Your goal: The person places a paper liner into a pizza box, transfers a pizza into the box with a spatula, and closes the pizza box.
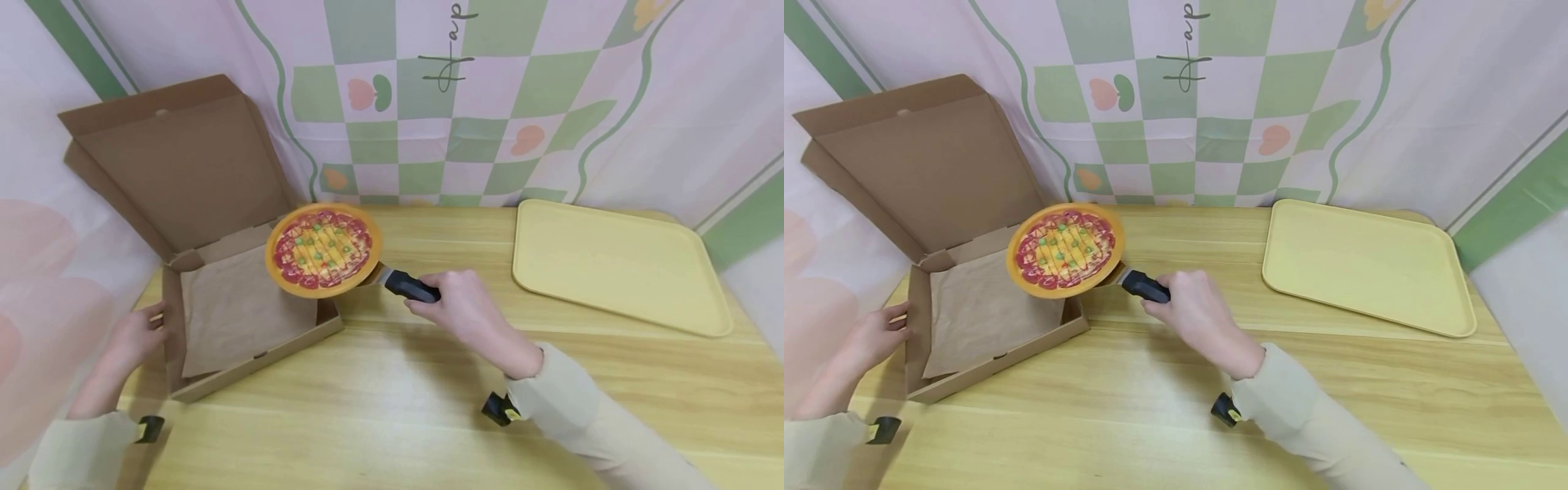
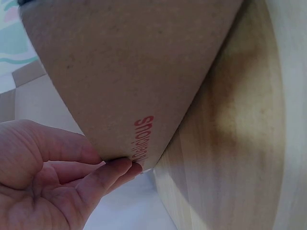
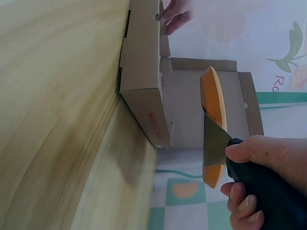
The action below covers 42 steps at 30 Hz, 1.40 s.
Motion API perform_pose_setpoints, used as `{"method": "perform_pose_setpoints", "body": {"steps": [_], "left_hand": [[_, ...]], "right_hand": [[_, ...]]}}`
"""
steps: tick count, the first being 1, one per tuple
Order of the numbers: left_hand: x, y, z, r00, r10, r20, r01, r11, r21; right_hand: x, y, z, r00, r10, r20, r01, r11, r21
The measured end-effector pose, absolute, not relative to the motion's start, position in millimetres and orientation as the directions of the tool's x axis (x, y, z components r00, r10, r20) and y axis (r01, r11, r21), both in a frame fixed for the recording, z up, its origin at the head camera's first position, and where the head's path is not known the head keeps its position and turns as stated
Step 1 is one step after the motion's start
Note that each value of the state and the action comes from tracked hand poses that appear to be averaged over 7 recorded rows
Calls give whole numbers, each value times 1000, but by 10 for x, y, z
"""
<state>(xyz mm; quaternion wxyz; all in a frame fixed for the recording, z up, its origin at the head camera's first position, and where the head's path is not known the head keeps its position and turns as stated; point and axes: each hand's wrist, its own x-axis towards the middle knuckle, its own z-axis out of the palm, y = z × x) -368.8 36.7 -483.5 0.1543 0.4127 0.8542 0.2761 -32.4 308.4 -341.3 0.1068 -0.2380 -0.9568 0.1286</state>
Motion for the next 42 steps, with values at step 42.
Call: {"method": "perform_pose_setpoints", "body": {"steps": [42], "left_hand": [[-3497, 1059, -4629, -504, 863, -33, 669, 414, 618]], "right_hand": [[-290, 3001, -3350, -858, 500, 120, 446, 839, -312]]}}
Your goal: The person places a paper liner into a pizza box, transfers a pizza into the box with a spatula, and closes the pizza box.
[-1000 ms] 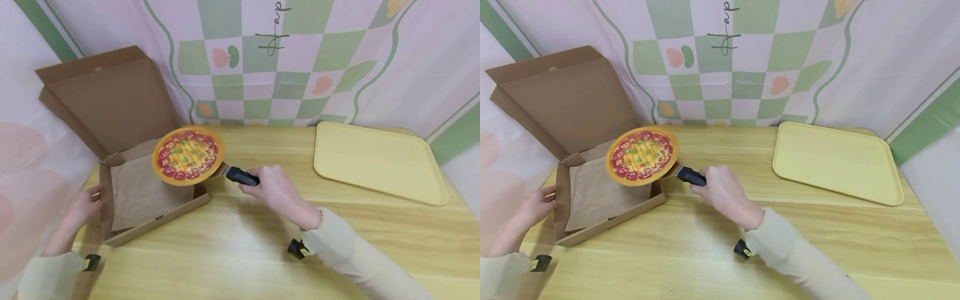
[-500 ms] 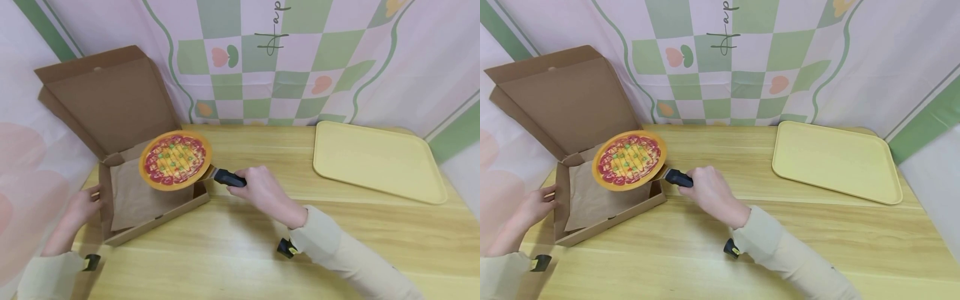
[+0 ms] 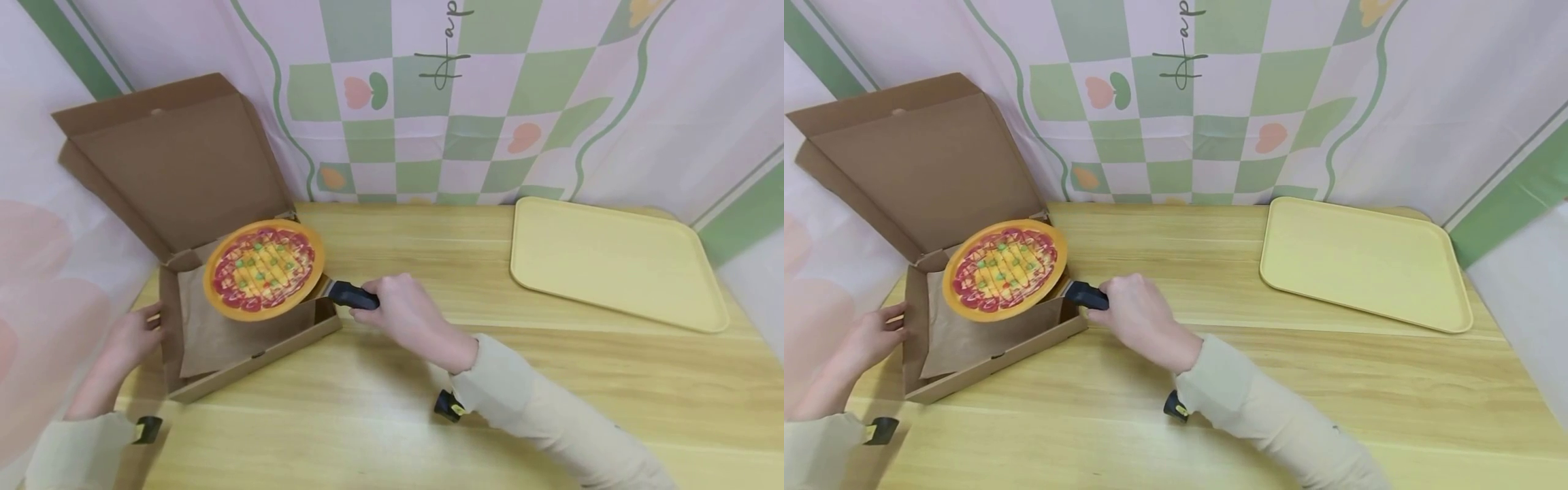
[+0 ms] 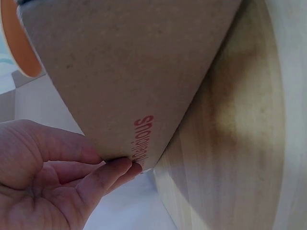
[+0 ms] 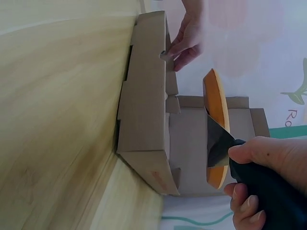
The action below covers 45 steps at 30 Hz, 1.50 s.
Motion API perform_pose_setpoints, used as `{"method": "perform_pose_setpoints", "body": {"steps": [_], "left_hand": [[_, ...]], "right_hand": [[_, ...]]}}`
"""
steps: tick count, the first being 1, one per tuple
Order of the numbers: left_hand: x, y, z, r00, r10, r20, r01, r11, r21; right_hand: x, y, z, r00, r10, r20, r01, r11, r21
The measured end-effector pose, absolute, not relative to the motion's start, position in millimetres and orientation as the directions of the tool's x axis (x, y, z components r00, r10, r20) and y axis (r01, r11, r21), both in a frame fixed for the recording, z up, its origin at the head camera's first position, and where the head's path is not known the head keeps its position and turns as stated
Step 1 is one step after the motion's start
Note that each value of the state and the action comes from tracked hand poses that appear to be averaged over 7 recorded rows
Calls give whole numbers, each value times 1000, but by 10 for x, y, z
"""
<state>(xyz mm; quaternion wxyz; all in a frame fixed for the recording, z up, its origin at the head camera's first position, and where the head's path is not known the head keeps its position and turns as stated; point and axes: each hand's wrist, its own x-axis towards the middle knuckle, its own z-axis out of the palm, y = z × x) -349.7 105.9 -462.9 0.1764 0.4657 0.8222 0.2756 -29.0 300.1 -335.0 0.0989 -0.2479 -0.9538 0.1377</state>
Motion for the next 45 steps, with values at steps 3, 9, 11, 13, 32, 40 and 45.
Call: {"method": "perform_pose_setpoints", "body": {"steps": [3, 9, 11, 13, 32, 40, 45], "left_hand": [[-3504, 1056, -4629, -505, 862, -37, 669, 419, 614], [-3505, 1049, -4626, -501, 863, -55, 661, 423, 619], [-3507, 1045, -4625, -498, 865, -63, 657, 423, 624], [-3508, 1044, -4627, -495, 866, -73, 648, 424, 632], [-3508, 1048, -4634, -512, 857, -64, 644, 431, 632], [-3515, 1054, -4651, -508, 861, -42, 654, 417, 631], [-3523, 1061, -4654, -505, 862, -42, 659, 417, 626]], "right_hand": [[-329, 2982, -3369, -861, 498, 104, 448, 840, -307], [-398, 2948, -3415, -871, 477, 112, 430, 854, -295], [-425, 2941, -3434, -873, 474, 115, 426, 856, -292], [-452, 2934, -3457, -873, 475, 108, 428, 854, -294], [-647, 2898, -3669, -887, 454, 78, 423, 869, -258], [-733, 2904, -3720, -878, 476, 46, 450, 856, -256], [-785, 2900, -3731, -863, 505, 4, 491, 840, -231]]}}
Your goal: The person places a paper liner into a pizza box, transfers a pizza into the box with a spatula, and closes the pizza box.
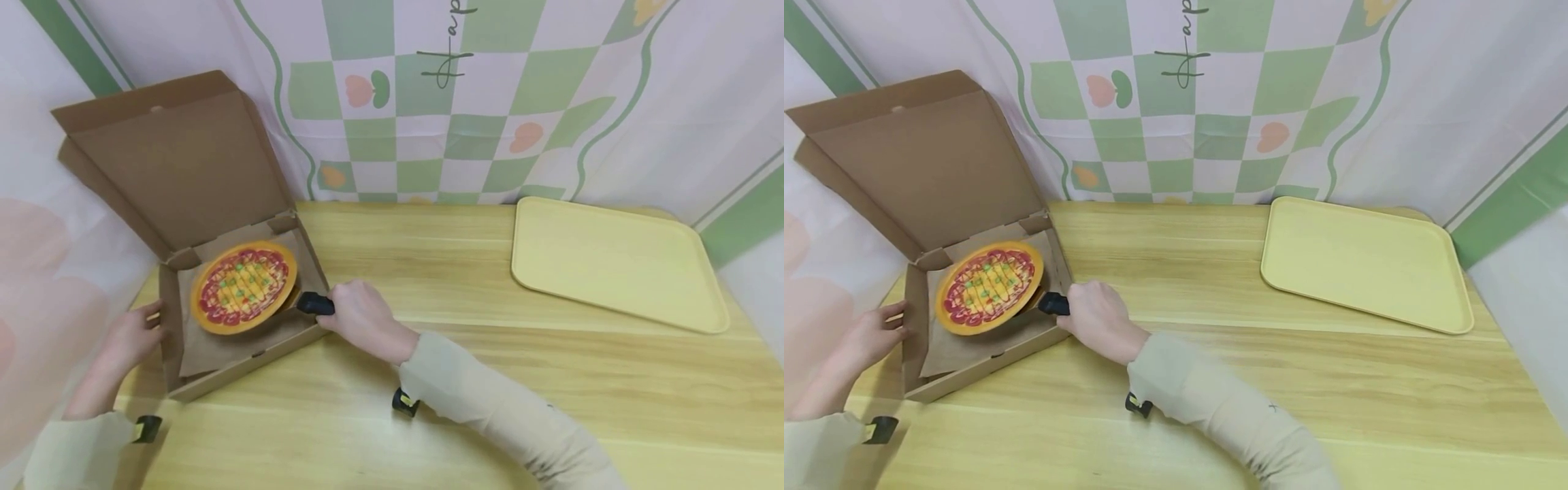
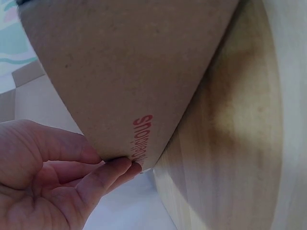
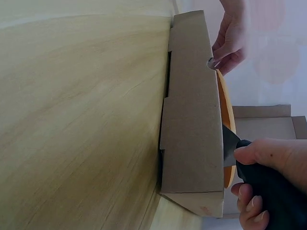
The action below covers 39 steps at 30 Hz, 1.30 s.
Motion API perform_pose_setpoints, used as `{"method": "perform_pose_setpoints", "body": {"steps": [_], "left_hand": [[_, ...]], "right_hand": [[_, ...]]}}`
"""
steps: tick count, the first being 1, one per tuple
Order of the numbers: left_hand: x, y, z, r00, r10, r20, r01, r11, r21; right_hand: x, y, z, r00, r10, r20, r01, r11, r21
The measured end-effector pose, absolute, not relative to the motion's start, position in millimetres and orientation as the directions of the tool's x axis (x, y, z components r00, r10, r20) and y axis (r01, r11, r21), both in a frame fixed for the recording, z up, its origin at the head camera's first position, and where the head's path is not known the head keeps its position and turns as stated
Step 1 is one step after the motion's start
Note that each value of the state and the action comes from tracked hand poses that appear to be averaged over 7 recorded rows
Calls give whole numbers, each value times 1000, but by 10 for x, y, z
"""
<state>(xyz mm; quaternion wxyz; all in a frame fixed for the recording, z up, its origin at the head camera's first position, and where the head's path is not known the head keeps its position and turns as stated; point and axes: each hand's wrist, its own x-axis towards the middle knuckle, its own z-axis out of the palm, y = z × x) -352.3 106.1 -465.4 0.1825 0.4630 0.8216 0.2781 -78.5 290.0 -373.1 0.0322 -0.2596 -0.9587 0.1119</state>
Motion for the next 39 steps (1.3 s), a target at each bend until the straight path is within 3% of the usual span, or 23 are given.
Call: {"method": "perform_pose_setpoints", "body": {"steps": [13, 22, 39], "left_hand": [[-3523, 1064, -4652, -513, 858, -28, 648, 409, 643], [-3529, 1063, -4657, -505, 862, -46, 642, 411, 647], [-3501, 1073, -4611, -503, 862, -56, 654, 423, 627]], "right_hand": [[-945, 2883, -3750, -836, 543, -84, 549, 818, -171], [-1023, 2851, -3776, -836, 543, -79, 548, 829, -113], [-1059, 2832, -3633, -821, 560, -114, 571, 812, -123]]}}
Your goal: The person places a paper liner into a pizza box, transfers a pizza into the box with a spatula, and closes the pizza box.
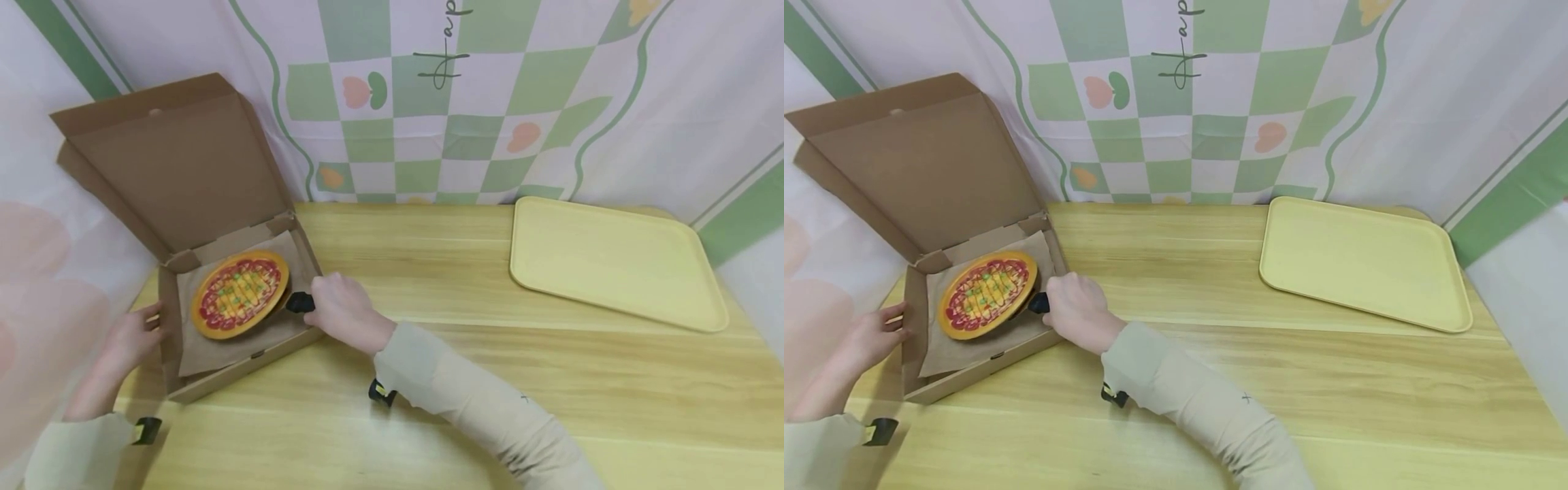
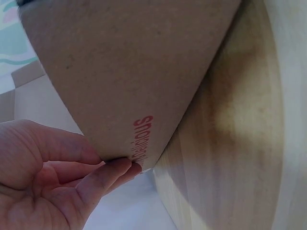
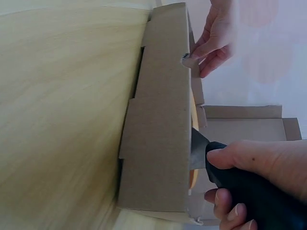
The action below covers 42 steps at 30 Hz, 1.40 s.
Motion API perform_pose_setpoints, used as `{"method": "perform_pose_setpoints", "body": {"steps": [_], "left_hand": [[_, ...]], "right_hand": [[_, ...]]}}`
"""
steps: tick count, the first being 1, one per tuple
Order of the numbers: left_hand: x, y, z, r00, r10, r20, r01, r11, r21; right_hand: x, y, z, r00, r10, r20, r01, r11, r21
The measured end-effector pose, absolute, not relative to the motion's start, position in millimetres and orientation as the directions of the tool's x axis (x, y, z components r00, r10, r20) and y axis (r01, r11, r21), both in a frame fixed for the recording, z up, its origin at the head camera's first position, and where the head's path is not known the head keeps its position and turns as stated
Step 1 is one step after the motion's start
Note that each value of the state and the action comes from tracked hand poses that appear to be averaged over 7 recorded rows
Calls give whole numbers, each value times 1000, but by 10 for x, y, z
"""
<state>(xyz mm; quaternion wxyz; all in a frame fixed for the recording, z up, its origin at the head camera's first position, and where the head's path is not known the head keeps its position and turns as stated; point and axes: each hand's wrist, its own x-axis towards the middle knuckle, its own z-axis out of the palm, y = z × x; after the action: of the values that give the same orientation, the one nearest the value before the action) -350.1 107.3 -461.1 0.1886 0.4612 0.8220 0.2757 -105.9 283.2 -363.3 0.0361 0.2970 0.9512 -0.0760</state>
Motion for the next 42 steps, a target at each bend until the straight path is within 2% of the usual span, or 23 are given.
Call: {"method": "perform_pose_setpoints", "body": {"steps": [13, 25, 33, 42], "left_hand": [[-3503, 1062, -4607, -503, 862, -62, 647, 423, 634], [-3512, 1051, -4594, -501, 862, -76, 652, 433, 623], [-3517, 1063, -4579, -489, 869, -69, 663, 422, 618], [-3519, 1051, -4597, -499, 865, -55, 659, 420, 624]], "right_hand": [[-980, 2855, -3515, -801, 579, -151, 597, 791, -133], [-880, 2843, -3387, -785, 593, -179, 614, 784, -94], [-770, 2844, -3277, -791, 583, -184, 608, 782, -137], [-677, 2832, -3178, -814, 556, -168, 575, 813, -94]]}}
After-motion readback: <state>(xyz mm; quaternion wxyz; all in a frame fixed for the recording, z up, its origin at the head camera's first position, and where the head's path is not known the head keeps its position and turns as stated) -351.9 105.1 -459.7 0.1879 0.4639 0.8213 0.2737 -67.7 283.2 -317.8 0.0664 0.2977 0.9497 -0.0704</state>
